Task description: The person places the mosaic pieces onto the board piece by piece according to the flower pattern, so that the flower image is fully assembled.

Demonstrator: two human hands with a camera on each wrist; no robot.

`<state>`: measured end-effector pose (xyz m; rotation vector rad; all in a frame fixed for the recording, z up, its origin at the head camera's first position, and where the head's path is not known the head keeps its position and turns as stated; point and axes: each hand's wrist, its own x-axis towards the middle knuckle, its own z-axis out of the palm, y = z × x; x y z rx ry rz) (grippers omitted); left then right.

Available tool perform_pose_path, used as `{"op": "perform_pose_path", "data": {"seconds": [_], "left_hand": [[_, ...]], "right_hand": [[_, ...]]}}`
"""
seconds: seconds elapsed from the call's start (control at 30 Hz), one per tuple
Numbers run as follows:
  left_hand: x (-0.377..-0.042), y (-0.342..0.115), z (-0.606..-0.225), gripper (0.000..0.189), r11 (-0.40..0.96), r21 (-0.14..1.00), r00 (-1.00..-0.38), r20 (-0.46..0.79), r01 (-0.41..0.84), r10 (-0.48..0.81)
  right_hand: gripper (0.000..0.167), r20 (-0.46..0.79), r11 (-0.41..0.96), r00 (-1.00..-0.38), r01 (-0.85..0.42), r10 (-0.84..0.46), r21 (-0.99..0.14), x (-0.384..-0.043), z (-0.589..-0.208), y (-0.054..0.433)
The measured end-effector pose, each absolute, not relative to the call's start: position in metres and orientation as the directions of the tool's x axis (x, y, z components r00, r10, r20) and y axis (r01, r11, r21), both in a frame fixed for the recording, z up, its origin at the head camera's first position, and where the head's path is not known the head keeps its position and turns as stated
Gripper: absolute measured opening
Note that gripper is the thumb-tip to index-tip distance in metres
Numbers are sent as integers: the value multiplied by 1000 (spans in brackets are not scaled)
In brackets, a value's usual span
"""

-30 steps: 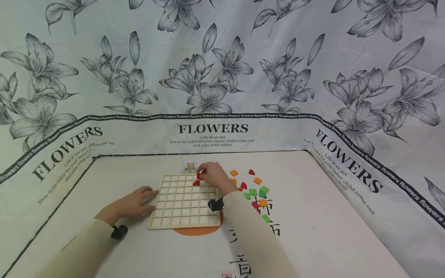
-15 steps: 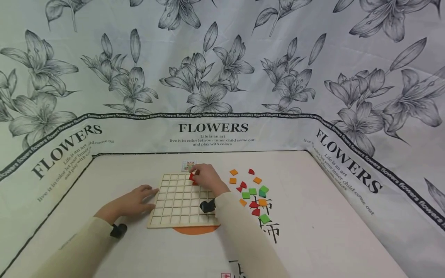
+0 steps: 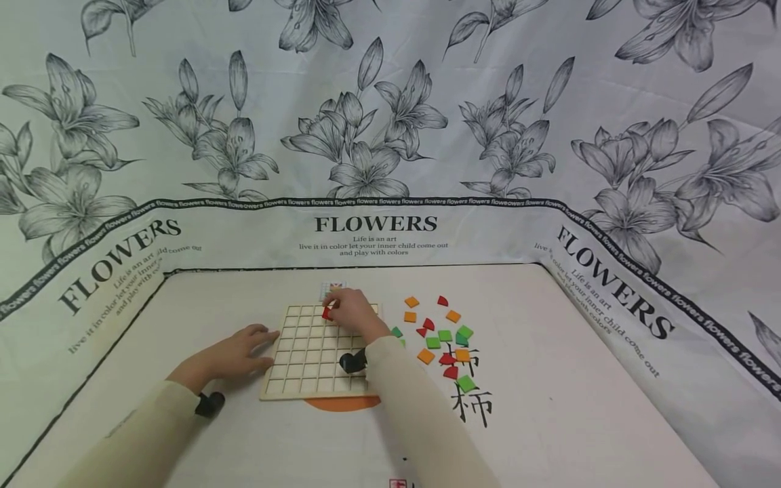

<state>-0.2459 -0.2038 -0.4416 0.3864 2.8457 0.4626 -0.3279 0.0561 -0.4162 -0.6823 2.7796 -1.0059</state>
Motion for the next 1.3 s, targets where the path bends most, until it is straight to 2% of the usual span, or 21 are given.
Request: {"op": "perform_pose_path", "data": {"seconds": [0.67, 1.3], "left_hand": [[-244, -204, -437, 65, 910, 343, -929, -197, 233, 313], [-246, -206, -438, 66, 912, 344, -932, -201, 222, 303]], "right_hand": [[23, 80, 694, -862, -454, -501, -559, -329, -429, 35], [23, 57, 796, -880, -454, -472, -401, -331, -429, 24]]}}
